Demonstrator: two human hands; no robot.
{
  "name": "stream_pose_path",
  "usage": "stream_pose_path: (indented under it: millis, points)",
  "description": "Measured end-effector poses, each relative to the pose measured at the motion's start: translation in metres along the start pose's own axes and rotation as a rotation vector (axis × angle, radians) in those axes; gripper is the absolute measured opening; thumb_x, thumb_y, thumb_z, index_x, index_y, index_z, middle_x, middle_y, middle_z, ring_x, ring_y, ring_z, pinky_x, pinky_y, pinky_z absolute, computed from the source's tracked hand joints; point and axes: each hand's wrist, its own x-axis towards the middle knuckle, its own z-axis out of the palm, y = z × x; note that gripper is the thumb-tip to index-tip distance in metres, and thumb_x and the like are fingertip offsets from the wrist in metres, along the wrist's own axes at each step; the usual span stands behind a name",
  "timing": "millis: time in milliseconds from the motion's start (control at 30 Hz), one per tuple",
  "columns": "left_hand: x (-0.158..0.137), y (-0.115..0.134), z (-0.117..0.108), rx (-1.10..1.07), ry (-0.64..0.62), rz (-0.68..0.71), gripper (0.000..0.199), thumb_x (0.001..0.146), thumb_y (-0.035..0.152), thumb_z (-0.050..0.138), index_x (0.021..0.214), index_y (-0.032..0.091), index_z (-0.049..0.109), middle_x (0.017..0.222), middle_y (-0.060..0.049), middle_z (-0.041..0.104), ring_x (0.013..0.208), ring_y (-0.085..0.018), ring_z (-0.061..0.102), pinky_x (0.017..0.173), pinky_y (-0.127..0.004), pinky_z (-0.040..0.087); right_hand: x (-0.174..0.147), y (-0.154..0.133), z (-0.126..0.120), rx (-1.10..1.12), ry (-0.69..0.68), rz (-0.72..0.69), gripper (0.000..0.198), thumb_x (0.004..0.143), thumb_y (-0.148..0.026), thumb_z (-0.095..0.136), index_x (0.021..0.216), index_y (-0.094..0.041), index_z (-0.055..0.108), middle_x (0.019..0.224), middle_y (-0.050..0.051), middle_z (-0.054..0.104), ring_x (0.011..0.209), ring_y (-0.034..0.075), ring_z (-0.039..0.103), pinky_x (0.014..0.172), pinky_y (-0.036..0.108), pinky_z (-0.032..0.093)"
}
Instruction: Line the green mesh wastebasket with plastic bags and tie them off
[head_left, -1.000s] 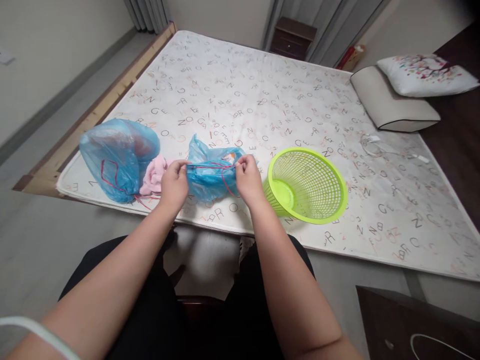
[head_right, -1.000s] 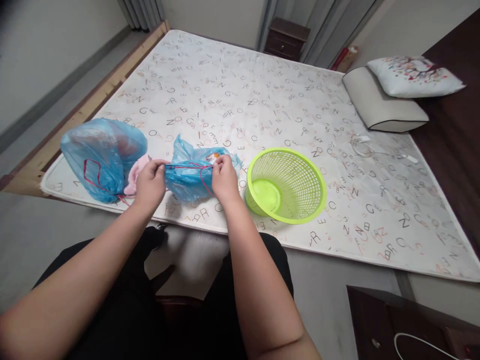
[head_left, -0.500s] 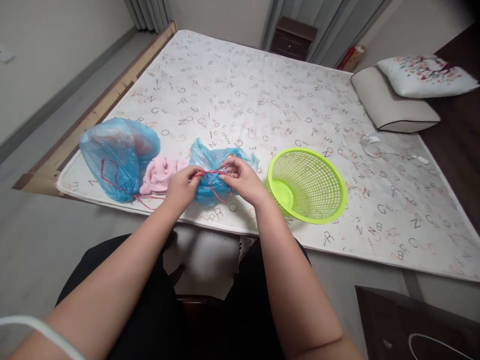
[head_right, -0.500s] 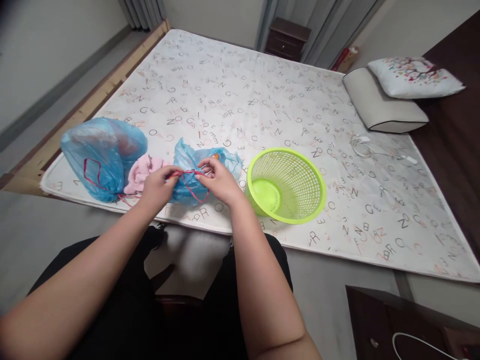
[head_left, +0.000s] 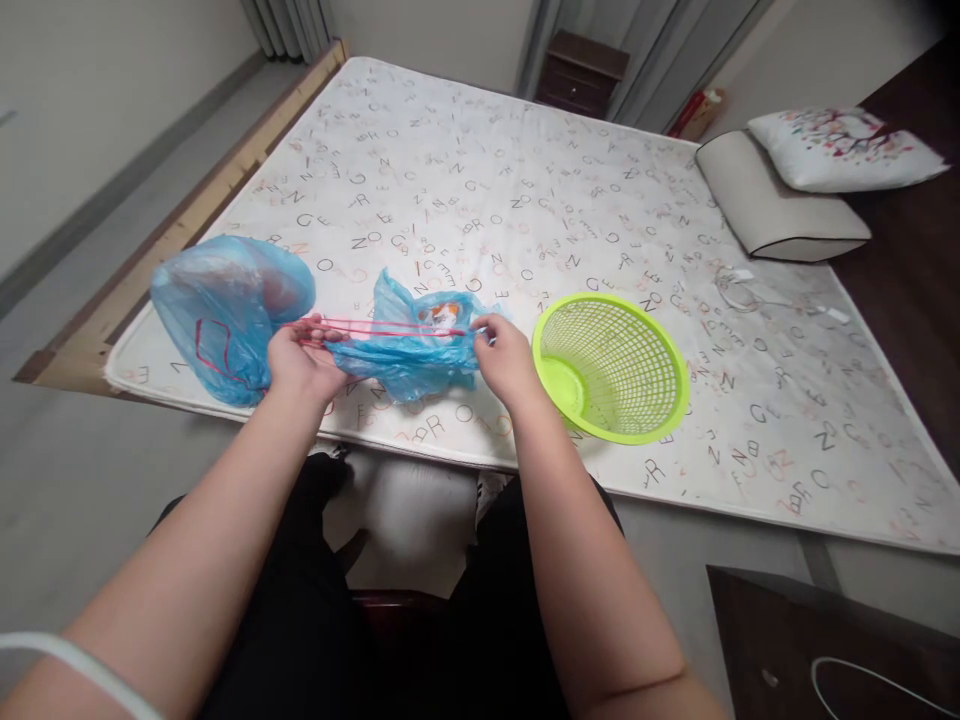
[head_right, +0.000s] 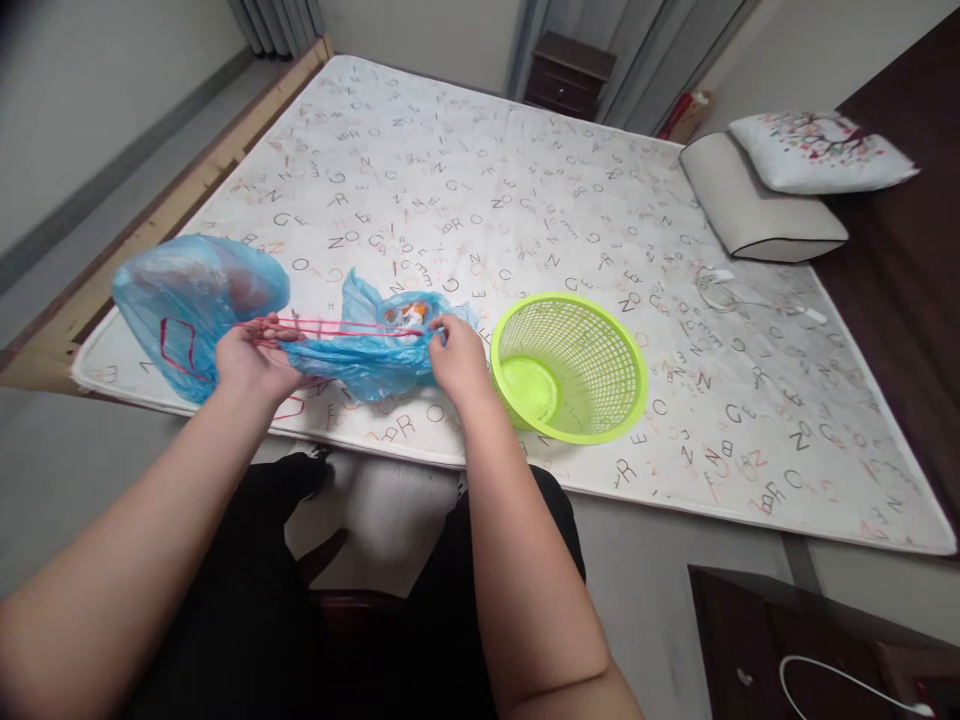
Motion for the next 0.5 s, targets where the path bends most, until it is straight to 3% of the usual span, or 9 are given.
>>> stream_pose_path:
  millis: [67,133,200,267,367,433,467,500]
  points:
    - [-0.009,0.01,0.004,-0.284,0.067,-0.159,0.007,0.09,0.025,0.046,0.084,0.021,0.046,0.053,0.007,0.036,0.042,-0.008,0.041,0.054,-0.023,0.045,0.002,0.002,-0.001,0.004,0.149,0.065,0.028,0.087,-0.015,0.046,0.106,-0.02,0.066,0.097,0.005,0.066,0.084,0.02,0.058,0.082,0.034,0.045]
    - [-0.014,0.018,0.007,-0.349,0.107,-0.154,0.015,0.095,0.029,0.039,0.087,0.021,0.048,0.054,0.006,0.041,0.041,-0.008,0.043,0.055,-0.024,0.048,0.004,0.003,-0.002,0.01,0.269,0.124,0.029,0.085,-0.014,0.044,0.106,-0.02,0.063,0.094,0.005,0.064,0.082,0.019,0.057,0.079,0.033,0.044]
    - [-0.016,0.025,0.008,-0.31,0.116,-0.102,0.023,0.098,0.035,0.036,0.09,0.021,0.051,0.057,0.006,0.048,0.038,-0.007,0.04,0.054,-0.024,0.049,0.004,0.0,-0.004,0.059,0.261,0.157,0.027,0.084,-0.017,0.047,0.105,-0.021,0.063,0.086,0.002,0.061,0.075,0.018,0.055,0.074,0.031,0.043]
    - [-0.016,0.03,0.009,-0.184,0.044,-0.089,0.027,0.098,0.038,0.037,0.091,0.02,0.056,0.057,0.006,0.052,0.033,-0.005,0.029,0.046,-0.021,0.043,0.002,-0.006,-0.008,0.184,0.109,0.162,0.026,0.083,-0.02,0.048,0.103,-0.023,0.064,0.078,-0.001,0.058,0.068,0.016,0.053,0.067,0.029,0.041]
    - [-0.017,0.031,0.007,0.206,-0.281,-0.199,0.027,0.091,0.043,0.053,0.092,0.02,0.067,0.047,0.007,0.045,0.03,-0.006,0.021,0.04,-0.021,0.036,-0.005,-0.015,-0.015,0.432,-0.332,0.143,0.021,0.081,-0.023,0.05,0.096,-0.023,0.065,0.078,-0.001,0.062,0.062,0.014,0.055,0.059,0.027,0.04]
    - [-0.022,0.025,0.004,0.565,-0.557,-0.355,0.031,0.084,0.048,0.065,0.093,0.019,0.073,0.044,0.004,0.047,0.031,-0.01,0.032,0.042,-0.025,0.04,-0.01,-0.017,-0.018,0.465,-0.633,0.142,0.016,0.083,-0.026,0.053,0.093,-0.023,0.065,0.082,0.0,0.066,0.06,0.014,0.057,0.058,0.027,0.042]
    - [-0.024,0.02,0.003,0.759,-0.694,-0.449,0.033,0.081,0.049,0.07,0.093,0.019,0.075,0.048,0.0,0.055,0.034,-0.013,0.04,0.044,-0.027,0.042,-0.011,-0.017,-0.017,0.416,-0.708,0.146,0.015,0.085,-0.028,0.055,0.093,-0.022,0.066,0.083,0.001,0.067,0.06,0.014,0.058,0.058,0.028,0.044]
    - [-0.027,0.013,0.001,0.953,-0.805,-0.534,0.033,0.078,0.049,0.074,0.09,0.018,0.077,0.055,-0.004,0.064,0.038,-0.015,0.048,0.046,-0.028,0.043,-0.012,-0.016,-0.015,0.335,-0.699,0.145,0.016,0.087,-0.03,0.055,0.095,-0.022,0.067,0.084,0.002,0.068,0.061,0.015,0.059,0.06,0.029,0.046]
